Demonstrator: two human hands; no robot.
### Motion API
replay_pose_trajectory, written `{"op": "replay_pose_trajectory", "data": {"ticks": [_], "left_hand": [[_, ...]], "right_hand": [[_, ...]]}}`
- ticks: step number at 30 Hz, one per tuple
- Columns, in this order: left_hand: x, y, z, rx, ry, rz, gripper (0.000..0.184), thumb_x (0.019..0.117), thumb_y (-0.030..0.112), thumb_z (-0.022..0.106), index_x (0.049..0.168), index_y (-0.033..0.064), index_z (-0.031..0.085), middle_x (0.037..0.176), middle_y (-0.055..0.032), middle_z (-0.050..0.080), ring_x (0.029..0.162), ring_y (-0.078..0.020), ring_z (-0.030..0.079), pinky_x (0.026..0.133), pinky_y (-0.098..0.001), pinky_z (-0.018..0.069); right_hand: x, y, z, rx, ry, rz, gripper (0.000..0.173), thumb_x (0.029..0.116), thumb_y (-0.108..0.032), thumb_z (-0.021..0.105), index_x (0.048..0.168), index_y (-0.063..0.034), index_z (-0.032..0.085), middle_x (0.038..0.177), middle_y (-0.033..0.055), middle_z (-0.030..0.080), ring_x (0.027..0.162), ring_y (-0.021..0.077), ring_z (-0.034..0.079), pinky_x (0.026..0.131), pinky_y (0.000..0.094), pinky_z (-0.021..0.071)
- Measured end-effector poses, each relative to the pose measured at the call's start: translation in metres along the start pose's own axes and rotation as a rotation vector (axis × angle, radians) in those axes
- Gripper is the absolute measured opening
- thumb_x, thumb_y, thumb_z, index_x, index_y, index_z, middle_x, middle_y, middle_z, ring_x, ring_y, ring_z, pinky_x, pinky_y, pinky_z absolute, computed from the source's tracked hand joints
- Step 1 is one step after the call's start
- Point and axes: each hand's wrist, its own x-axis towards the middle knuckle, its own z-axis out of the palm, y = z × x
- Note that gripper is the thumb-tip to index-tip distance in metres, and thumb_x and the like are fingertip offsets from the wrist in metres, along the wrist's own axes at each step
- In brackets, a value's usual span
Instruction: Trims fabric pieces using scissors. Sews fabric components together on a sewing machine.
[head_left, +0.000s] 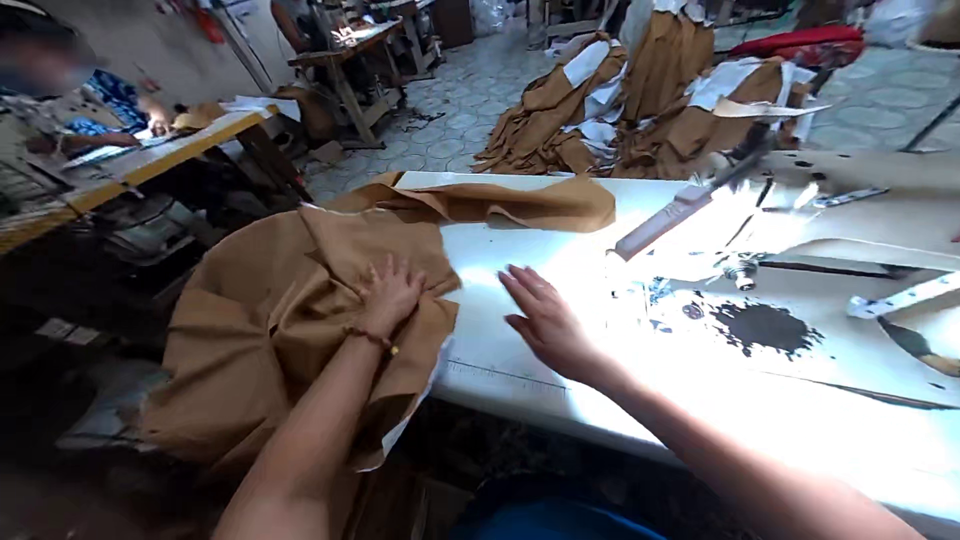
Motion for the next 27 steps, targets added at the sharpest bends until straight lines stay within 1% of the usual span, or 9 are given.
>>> {"op": "replay_pose_trajectory", "data": {"ticks": [6,10,12,14,16,17,21,23,27], "left_hand": [[-0.134,0.111,0.026,0.057,-0.319,0.391,0.065,0.1053,0.061,0.031,0.163,0.0315,0.028,0.172,-0.0124,0.016,0.156,-0.0483,0.007,0.113,-0.0812,0.0050],[-0.136,0.131,0.039,-0.128,-0.104,0.726,0.054,0.1059,0.051,0.037,0.129,0.0162,0.071,0.154,-0.0124,0.052,0.147,-0.0409,0.041,0.114,-0.0750,0.0231],[-0.097,0.126,0.047,-0.127,0.004,0.797,0.054,0.1061,0.050,0.035,0.140,0.0210,0.065,0.158,-0.0074,0.048,0.151,-0.0354,0.036,0.118,-0.0716,0.0200],[-0.074,0.123,0.053,-0.077,-0.074,0.763,0.059,0.1051,0.057,0.032,0.155,0.0290,0.047,0.168,-0.0058,0.030,0.157,-0.0399,0.015,0.116,-0.0773,0.0074],[-0.082,0.133,0.053,0.021,-0.223,0.655,0.068,0.1024,0.066,0.027,0.162,0.0336,0.032,0.172,-0.0069,0.017,0.157,-0.0460,0.004,0.113,-0.0814,0.0025],[-0.096,0.143,0.052,0.071,-0.265,0.604,0.073,0.1011,0.070,0.024,0.164,0.0325,0.027,0.173,-0.0093,0.014,0.156,-0.0497,0.004,0.112,-0.0825,0.0045],[-0.141,0.163,0.063,0.067,-0.054,0.627,0.086,0.0973,0.074,0.024,0.156,0.0140,0.045,0.163,-0.0223,0.034,0.148,-0.0586,0.026,0.106,-0.0853,0.0177],[-0.129,0.166,0.067,0.013,-0.020,0.648,0.090,0.0942,0.078,0.028,0.153,0.0135,0.049,0.165,-0.0171,0.034,0.150,-0.0541,0.024,0.107,-0.0852,0.0144],[-0.106,0.172,0.061,0.012,-0.267,0.592,0.093,0.0896,0.085,0.029,0.162,0.0272,0.033,0.172,-0.0067,0.017,0.156,-0.0475,0.008,0.112,-0.0812,0.0043]], "right_hand": [[-0.063,0.048,0.013,-0.090,0.091,0.222,0.063,0.1090,-0.040,0.037,0.157,0.0020,0.036,0.164,0.0213,0.034,0.154,0.0336,0.029,0.124,0.0536,0.0226],[-0.086,0.047,0.027,-0.034,0.074,0.426,0.075,0.1071,-0.050,0.038,0.159,0.0030,0.029,0.166,0.0253,0.023,0.156,0.0358,0.022,0.125,0.0506,0.0204],[-0.099,0.044,0.021,-0.071,0.015,0.467,0.079,0.1055,-0.055,0.040,0.160,0.0010,0.027,0.166,0.0236,0.025,0.155,0.0348,0.025,0.124,0.0507,0.0222],[-0.115,0.044,0.014,-0.163,0.008,0.428,0.076,0.1062,-0.053,0.036,0.158,0.0023,0.034,0.164,0.0237,0.032,0.154,0.0364,0.029,0.124,0.0544,0.0216],[-0.132,0.048,0.004,-0.321,0.093,0.353,0.059,0.1074,-0.045,0.039,0.138,0.0010,0.061,0.144,0.0258,0.057,0.139,0.0416,0.050,0.113,0.0616,0.0375],[-0.139,0.053,-0.003,-0.398,0.116,0.343,0.056,0.1069,-0.044,0.039,0.134,-0.0029,0.065,0.144,0.0249,0.057,0.140,0.0432,0.048,0.113,0.0667,0.0338],[-0.151,0.074,-0.037,-0.476,-0.034,0.504,0.079,0.1044,-0.060,0.028,0.155,-0.0008,0.041,0.164,0.0240,0.031,0.155,0.0439,0.022,0.122,0.0677,0.0108],[-0.149,0.083,-0.052,-0.420,-0.112,0.556,0.093,0.0974,-0.073,0.033,0.159,-0.0029,0.034,0.168,0.0217,0.024,0.157,0.0412,0.013,0.124,0.0653,0.0025],[-0.146,0.096,-0.072,-0.389,-0.156,0.549,0.113,0.0824,-0.086,0.048,0.161,-0.0068,0.032,0.169,0.0192,0.022,0.158,0.0401,0.010,0.123,0.0682,0.0032]]}}
